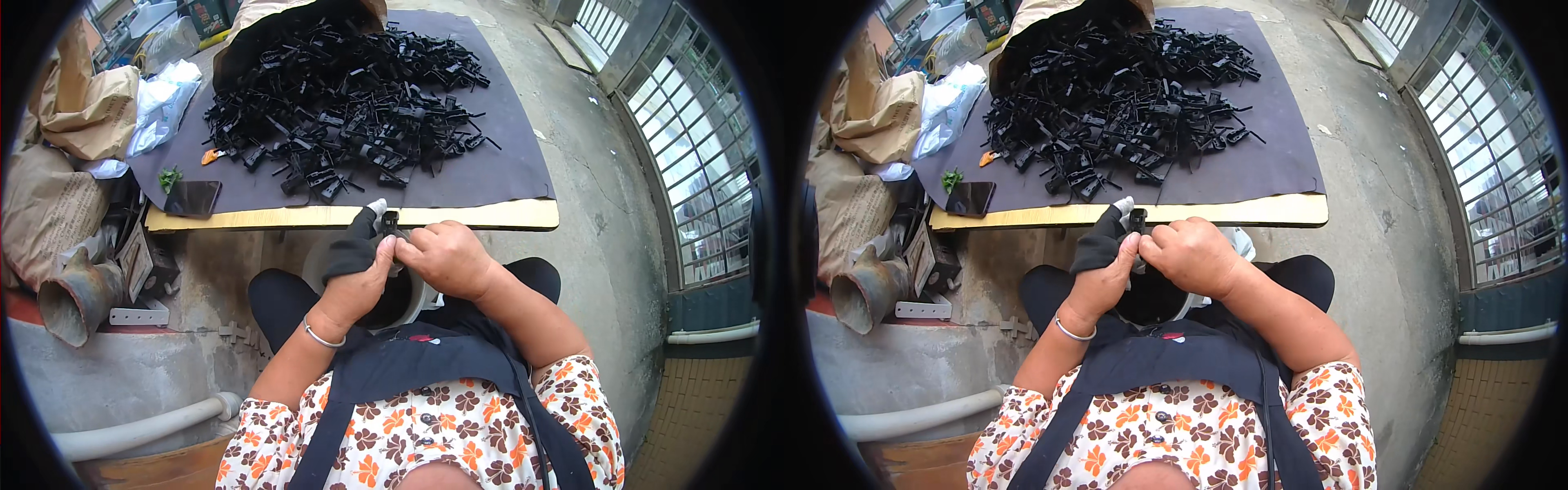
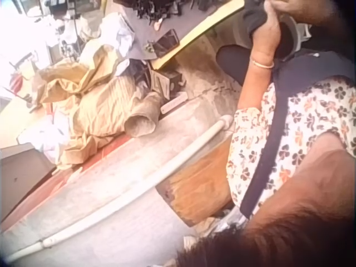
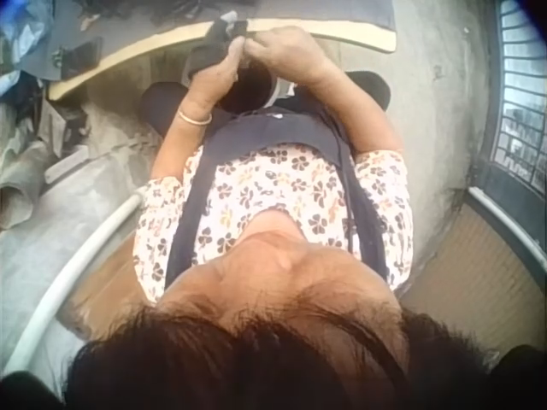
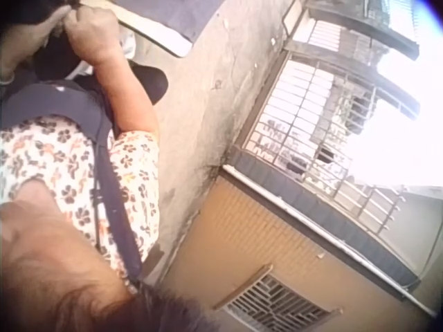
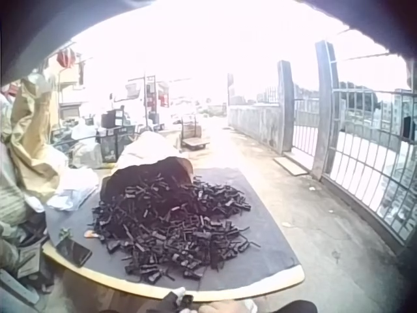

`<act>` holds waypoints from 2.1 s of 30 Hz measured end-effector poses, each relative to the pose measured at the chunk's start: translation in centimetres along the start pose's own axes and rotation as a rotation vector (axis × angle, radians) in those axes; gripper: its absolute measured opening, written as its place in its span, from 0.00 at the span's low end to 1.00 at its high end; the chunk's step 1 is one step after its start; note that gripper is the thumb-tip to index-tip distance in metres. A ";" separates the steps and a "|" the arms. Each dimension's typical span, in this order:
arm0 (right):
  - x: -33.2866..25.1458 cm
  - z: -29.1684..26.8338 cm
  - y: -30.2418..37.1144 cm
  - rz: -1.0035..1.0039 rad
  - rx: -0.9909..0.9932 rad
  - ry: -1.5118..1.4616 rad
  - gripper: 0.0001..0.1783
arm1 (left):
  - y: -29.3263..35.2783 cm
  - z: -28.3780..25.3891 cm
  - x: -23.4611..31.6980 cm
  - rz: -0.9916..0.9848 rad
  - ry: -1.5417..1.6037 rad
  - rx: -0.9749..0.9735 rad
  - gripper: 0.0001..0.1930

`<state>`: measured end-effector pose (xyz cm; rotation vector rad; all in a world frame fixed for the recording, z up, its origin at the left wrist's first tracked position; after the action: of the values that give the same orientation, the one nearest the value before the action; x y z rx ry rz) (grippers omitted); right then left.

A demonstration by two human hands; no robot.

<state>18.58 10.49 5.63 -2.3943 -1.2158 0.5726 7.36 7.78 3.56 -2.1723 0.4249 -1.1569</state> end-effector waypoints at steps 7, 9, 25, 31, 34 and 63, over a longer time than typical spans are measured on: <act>0.3 -1.8 -0.2 0.040 -0.067 -0.425 0.07 | 1.6 0.0 -1.0 -0.350 0.304 -0.090 0.19; 1.1 -1.4 -0.2 0.123 -0.057 -0.589 0.08 | 3.0 0.6 -1.7 -0.633 0.444 -0.208 0.18; 1.5 0.8 0.4 0.481 -0.134 -0.721 0.12 | 2.7 2.0 1.2 -0.390 0.629 -0.306 0.14; 1.7 1.2 1.0 0.514 -0.234 -0.816 0.11 | 2.6 1.1 0.5 -0.421 0.461 -0.210 0.12; 0.6 1.2 1.0 0.401 -0.316 -0.697 0.13 | 1.7 0.6 1.3 -0.202 0.464 -0.123 0.13; 2.1 3.2 1.9 0.370 -0.367 -0.740 0.07 | 4.1 -0.3 -2.7 -0.431 0.401 -0.016 0.19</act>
<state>19.33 11.65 1.59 -2.8498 -1.2135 1.5776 5.62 6.03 -0.73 -2.1003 0.1284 -1.8439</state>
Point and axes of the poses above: each hand's wrist, its own y-axis away from the middle knuckle, its own z-axis out of the palm, x = y × z, the point moved 8 cm from there along -y, towards the middle knuckle, and after that the axes turned 15 degrees about z, right-handed, at the moved point
